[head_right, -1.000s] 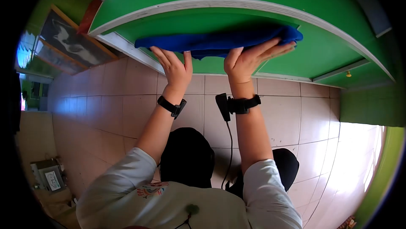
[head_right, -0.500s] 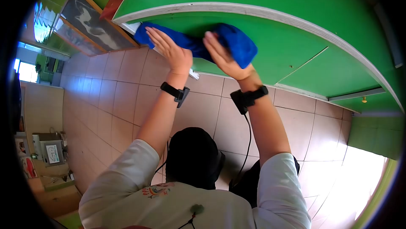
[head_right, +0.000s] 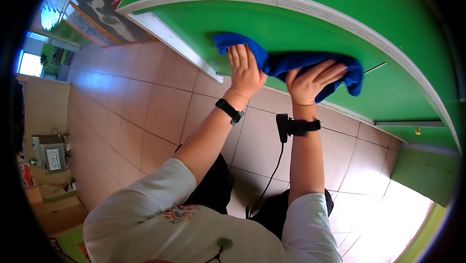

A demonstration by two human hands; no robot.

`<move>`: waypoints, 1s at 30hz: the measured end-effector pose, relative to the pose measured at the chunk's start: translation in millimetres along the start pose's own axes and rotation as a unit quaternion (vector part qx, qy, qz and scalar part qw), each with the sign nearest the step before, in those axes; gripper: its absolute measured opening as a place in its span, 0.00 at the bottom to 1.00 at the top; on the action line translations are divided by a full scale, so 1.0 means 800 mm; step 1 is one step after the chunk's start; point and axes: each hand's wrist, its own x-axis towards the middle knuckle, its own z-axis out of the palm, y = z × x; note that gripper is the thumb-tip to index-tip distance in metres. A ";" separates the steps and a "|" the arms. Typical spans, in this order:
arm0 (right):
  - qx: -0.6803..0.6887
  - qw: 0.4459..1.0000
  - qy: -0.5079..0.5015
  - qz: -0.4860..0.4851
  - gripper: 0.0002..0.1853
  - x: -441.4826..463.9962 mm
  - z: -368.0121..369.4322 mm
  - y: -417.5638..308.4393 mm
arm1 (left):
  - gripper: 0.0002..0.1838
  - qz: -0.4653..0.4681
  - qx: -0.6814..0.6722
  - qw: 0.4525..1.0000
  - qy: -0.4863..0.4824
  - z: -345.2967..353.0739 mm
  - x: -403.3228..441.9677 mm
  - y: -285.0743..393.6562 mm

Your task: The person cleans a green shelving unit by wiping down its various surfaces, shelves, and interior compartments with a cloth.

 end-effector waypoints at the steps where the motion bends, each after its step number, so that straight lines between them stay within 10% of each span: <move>1: -0.057 0.996 -0.028 -0.070 0.39 -0.039 0.012 0.009 | 0.40 -0.011 -0.017 1.000 0.017 -0.003 0.002 -0.005; 12: 0.106 0.982 -0.082 -0.136 0.33 0.043 -0.020 -0.062 | 0.41 -0.229 -0.110 0.955 0.155 -0.098 0.130 -0.060; 19: 0.032 0.995 -0.019 -0.088 0.35 -0.041 0.016 -0.022 | 0.41 -0.336 -0.090 0.934 0.082 -0.010 0.008 -0.051; 25: 0.150 0.987 -0.054 0.034 0.40 0.049 -0.037 -0.055 | 0.40 -0.253 -0.097 0.948 0.166 -0.031 0.077 -0.016; 30: 0.019 0.990 -0.079 -0.117 0.24 -0.029 0.004 -0.029 | 0.49 -0.175 -0.094 0.969 0.144 -0.008 0.048 -0.012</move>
